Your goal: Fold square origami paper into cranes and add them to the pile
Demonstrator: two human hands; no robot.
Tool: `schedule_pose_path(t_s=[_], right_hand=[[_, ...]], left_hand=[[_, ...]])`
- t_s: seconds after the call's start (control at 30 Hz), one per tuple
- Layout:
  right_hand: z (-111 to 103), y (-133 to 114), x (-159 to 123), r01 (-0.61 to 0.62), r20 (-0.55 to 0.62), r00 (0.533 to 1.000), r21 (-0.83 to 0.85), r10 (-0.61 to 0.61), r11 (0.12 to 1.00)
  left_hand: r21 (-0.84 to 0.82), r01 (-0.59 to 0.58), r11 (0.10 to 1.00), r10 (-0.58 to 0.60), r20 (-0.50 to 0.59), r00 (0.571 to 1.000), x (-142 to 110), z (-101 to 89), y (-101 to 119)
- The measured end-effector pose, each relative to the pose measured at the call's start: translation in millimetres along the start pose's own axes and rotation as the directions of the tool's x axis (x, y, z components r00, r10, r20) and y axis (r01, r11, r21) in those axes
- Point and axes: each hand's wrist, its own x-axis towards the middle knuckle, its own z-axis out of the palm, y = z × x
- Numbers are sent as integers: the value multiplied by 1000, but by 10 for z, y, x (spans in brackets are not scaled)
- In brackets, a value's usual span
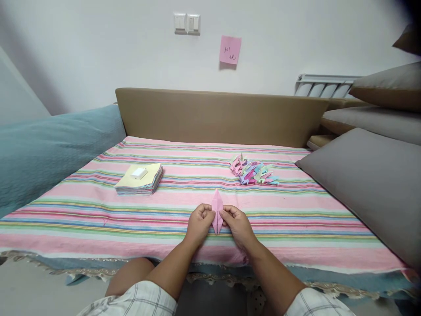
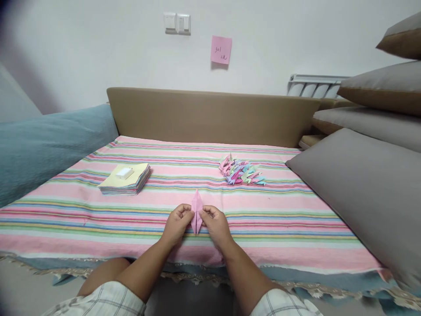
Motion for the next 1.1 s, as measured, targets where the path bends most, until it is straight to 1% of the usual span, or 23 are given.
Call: schedule_pose_path(t_s=[0.17,0.27,0.37,0.47,0.67,0.83,0.93,1.0,1.1], right_hand=[[0,-6,3,5,13,1000,-33,-5,999],[7,-20,-2,58,29,998,-29,-57,998],[12,-31,-6,129,-21,991,-29,-129,991],[14,-47,-17,162,-53,985,-59,-165,985],[43,-89,-68,183,-81,976,-195,-202,964],[96,-105,-106,161,2,987,-177,-163,971],[101,-112,-114,161,4,987,-208,-163,965],[95,-121,-113,189,-2,981,-250,-196,950],[80,-128,-105,265,6,961,-296,-275,918]], left_hand=[[-84,78,993,-75,33,997,-14,25,54],[-113,103,988,-97,51,994,-19,30,98],[-125,112,986,-104,66,992,-15,26,118],[-117,118,986,-112,59,992,-8,21,116],[-109,102,989,-97,47,994,7,6,74],[-83,73,994,-73,3,997,-2,-3,47],[-67,50,996,-50,4,999,-7,-14,25],[-55,36,998,-36,3,999,-7,-22,7],[-42,19,999,-19,-8,1000,-9,-29,-10]])
